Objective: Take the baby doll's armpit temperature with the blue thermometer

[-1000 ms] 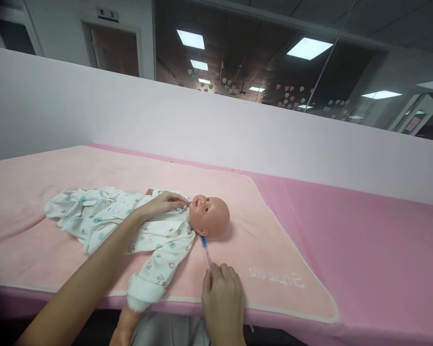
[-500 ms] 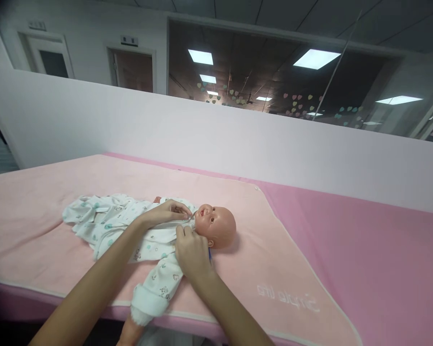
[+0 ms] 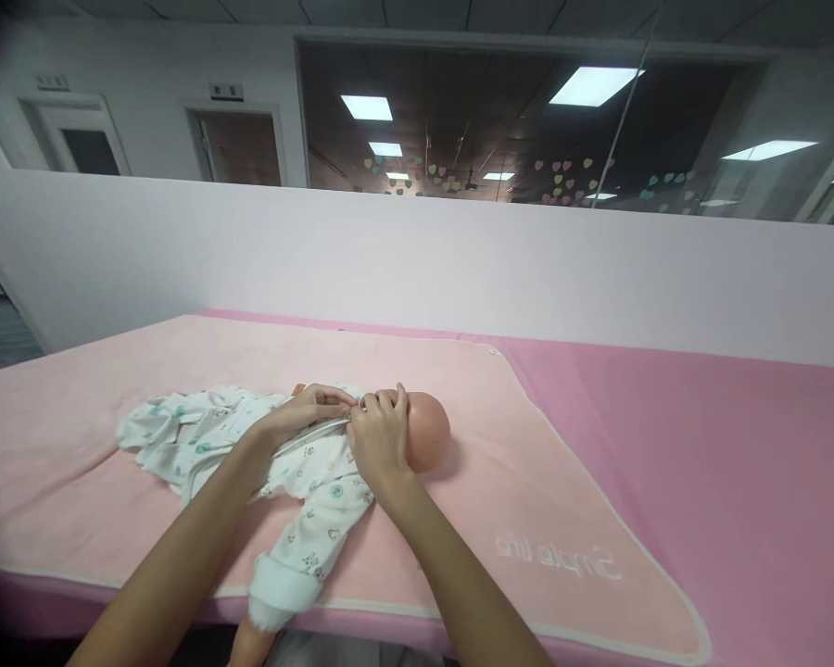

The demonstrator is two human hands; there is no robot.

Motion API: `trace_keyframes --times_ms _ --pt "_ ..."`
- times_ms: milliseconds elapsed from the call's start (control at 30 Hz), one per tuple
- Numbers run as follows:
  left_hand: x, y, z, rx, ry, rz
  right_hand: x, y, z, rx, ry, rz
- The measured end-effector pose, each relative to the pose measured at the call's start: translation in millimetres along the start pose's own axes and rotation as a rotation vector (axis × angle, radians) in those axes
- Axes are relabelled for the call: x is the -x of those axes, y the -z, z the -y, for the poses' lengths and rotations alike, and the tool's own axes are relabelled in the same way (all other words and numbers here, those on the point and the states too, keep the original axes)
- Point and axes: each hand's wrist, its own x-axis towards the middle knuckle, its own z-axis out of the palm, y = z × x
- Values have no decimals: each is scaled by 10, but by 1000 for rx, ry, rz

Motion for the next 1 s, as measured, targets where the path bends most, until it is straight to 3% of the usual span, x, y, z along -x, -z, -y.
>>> trace_keyframes --times_ms 267,633,867,1000 --pt "27 -5 3 11 -23 -113 117 -107 54 27 78 -223" --pt "49 -6 30 101 -34 -154 145 -99 91 -14 110 -264" --pt "65 8 23 36 -32 -116 147 -119 94 14 77 -307" --pt "101 29 -11 26 -70 83 135 -155 80 -4 50 -357"
